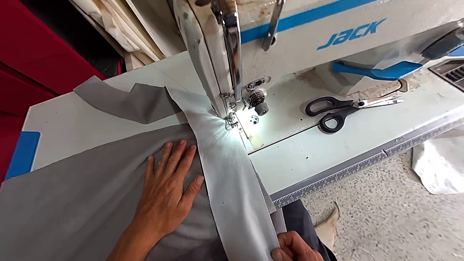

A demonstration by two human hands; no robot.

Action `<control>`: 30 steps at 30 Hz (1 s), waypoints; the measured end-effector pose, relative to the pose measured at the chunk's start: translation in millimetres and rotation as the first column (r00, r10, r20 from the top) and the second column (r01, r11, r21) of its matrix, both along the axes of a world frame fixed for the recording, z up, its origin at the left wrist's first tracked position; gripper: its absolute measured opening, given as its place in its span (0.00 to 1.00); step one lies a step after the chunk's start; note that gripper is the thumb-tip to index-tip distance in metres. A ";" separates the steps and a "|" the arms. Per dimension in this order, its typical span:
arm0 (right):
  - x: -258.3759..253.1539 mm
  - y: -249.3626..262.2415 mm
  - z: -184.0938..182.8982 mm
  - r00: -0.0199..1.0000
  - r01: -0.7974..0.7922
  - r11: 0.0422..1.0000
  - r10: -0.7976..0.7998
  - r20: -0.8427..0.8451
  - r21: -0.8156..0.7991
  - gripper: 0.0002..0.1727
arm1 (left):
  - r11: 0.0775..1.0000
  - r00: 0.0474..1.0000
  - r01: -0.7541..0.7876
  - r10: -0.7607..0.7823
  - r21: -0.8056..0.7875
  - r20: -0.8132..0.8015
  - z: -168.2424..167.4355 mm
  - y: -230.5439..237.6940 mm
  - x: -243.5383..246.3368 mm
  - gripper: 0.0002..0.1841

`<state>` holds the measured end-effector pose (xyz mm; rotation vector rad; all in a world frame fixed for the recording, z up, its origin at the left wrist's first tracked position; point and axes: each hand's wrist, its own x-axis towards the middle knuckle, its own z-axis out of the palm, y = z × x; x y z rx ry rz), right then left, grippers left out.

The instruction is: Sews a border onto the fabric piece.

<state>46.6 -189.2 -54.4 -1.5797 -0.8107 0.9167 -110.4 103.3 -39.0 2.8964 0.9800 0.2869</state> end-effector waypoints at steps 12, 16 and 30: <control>5.6 -12.7 -11.7 0.993 0.076 0.997 -0.074 0.094 -0.014 0.08 | 0.987 0.971 0.158 -0.147 -0.043 0.187 20.2 -86.0 44.4 0.34; 7.5 -13.7 -23.3 0.988 0.110 0.994 -0.111 0.103 0.016 0.10 | 0.987 0.985 0.154 -0.151 -0.040 0.084 3.9 -90.5 53.9 0.35; 89.3 -19.7 -71.8 0.863 0.326 0.933 -0.227 -0.452 0.155 0.22 | 0.979 0.980 0.199 -0.199 0.049 0.005 0.1 -89.7 53.3 0.38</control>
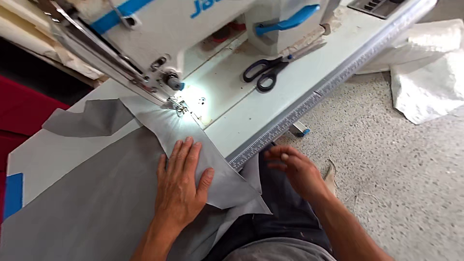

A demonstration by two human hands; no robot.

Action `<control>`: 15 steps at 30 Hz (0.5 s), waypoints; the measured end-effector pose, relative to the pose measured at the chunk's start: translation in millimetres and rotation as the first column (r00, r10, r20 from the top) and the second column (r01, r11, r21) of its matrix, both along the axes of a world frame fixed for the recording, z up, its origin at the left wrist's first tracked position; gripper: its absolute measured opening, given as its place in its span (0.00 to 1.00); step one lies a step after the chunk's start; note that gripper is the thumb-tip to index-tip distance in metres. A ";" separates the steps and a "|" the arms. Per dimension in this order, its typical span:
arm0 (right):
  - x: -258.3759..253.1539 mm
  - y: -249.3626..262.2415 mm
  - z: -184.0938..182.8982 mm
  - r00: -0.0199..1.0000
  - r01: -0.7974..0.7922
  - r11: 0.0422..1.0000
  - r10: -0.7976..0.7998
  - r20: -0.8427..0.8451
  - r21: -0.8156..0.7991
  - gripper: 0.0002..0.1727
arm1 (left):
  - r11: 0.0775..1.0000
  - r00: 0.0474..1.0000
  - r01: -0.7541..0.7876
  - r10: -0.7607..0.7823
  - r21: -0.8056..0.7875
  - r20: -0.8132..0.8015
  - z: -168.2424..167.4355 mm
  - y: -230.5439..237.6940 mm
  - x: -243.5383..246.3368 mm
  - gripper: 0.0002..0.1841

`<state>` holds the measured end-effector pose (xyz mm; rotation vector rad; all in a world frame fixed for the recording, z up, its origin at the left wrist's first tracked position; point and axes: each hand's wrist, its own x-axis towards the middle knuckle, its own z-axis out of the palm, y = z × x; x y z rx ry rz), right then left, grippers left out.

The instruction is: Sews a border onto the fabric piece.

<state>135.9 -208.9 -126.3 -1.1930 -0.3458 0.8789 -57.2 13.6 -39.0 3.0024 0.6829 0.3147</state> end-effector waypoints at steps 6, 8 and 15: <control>10.5 35.6 -13.5 0.904 -0.218 0.973 0.232 0.359 -0.079 0.18 | 1.000 1.000 -0.001 0.001 -0.001 -0.022 0.5 0.4 0.8 0.39; -5.4 52.4 -12.6 0.875 -0.327 0.943 0.327 0.356 -0.062 0.16 | 1.000 1.000 -0.008 0.008 0.005 -0.028 1.0 1.0 1.3 0.39; -26.2 55.4 -11.4 0.875 -0.376 0.924 0.329 0.356 0.071 0.12 | 1.000 0.999 0.000 0.001 0.007 -0.035 0.6 0.5 1.8 0.39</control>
